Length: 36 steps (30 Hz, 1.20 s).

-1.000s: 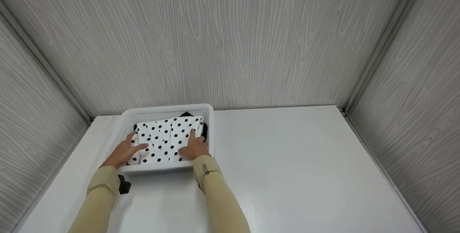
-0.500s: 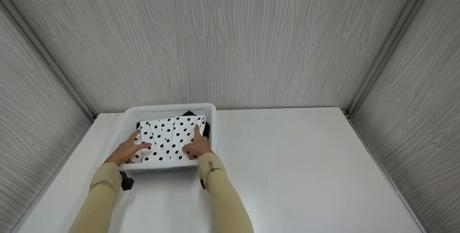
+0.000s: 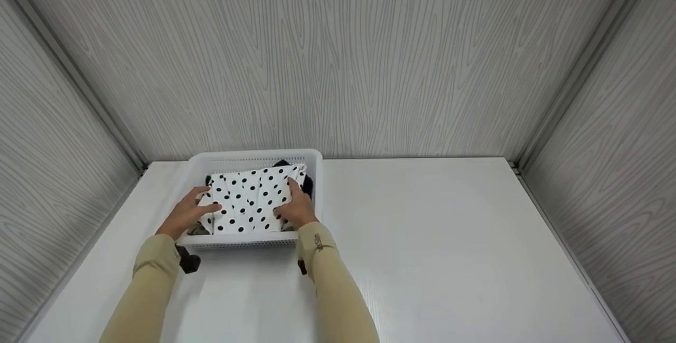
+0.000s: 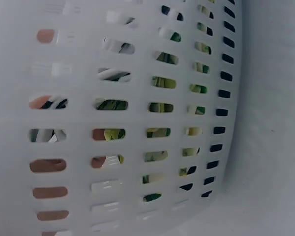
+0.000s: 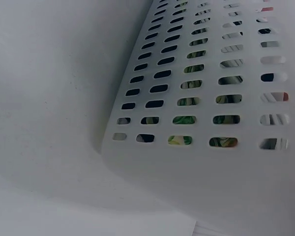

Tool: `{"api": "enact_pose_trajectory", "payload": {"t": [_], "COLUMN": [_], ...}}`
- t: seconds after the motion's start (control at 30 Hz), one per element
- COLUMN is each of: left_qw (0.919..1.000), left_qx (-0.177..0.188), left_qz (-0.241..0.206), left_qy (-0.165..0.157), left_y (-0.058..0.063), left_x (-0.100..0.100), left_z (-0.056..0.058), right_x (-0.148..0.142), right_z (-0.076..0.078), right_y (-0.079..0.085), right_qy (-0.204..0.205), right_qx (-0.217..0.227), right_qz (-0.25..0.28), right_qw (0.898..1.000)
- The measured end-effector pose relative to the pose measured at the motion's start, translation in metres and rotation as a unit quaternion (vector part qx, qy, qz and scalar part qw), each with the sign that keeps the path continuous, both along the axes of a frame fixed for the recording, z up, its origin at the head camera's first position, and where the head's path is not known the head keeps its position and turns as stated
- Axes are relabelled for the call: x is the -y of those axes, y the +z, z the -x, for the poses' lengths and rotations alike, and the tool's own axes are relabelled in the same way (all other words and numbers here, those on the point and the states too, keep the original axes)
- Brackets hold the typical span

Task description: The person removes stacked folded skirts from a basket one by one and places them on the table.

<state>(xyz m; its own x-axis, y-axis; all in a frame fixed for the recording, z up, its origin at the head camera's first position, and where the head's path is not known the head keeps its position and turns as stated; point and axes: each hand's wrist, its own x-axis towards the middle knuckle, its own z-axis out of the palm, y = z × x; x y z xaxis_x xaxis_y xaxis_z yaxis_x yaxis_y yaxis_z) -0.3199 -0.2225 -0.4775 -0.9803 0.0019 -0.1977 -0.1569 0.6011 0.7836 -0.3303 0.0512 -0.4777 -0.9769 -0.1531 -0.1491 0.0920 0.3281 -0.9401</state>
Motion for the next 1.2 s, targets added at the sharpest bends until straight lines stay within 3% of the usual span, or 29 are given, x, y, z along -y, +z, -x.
{"api": "enact_pose_trajectory", "payload": {"t": [0.17, 0.37, 0.57, 0.7, 0.9, 1.2], "left_qw": [0.9999, 0.9977, 0.9960, 0.9915, 0.9882, 0.9879], "left_qx": [0.008, -0.041, 0.011, 0.024, 0.001, -0.042], "left_qz": [0.000, -0.047, -0.089, -0.128, -0.151, -0.146], "left_qy": [-0.009, 0.027, 0.001, 0.006, 0.023, 0.032], "left_y": [-0.004, -0.005, -0.002, 0.000, 0.007, 0.026], "left_x": [0.001, -0.004, -0.009, -0.013, -0.016, -0.025], "left_z": [0.002, 0.006, 0.008, 0.007, 0.002, -0.005], "right_x": [-0.002, -0.005, -0.008, -0.009, -0.014, -0.029], "right_z": [0.000, 0.000, 0.000, 0.000, 0.001, 0.000], "right_y": [-0.002, 0.002, 0.006, 0.009, 0.014, 0.031], "right_qy": [0.016, 0.044, 0.050, 0.053, 0.054, 0.028], "right_qx": [0.008, 0.016, 0.007, -0.001, -0.010, -0.031], "right_qz": [-0.007, 0.000, 0.005, 0.019, 0.047, 0.074], "right_qw": [1.000, 0.999, 0.999, 0.998, 0.997, 0.996]}}
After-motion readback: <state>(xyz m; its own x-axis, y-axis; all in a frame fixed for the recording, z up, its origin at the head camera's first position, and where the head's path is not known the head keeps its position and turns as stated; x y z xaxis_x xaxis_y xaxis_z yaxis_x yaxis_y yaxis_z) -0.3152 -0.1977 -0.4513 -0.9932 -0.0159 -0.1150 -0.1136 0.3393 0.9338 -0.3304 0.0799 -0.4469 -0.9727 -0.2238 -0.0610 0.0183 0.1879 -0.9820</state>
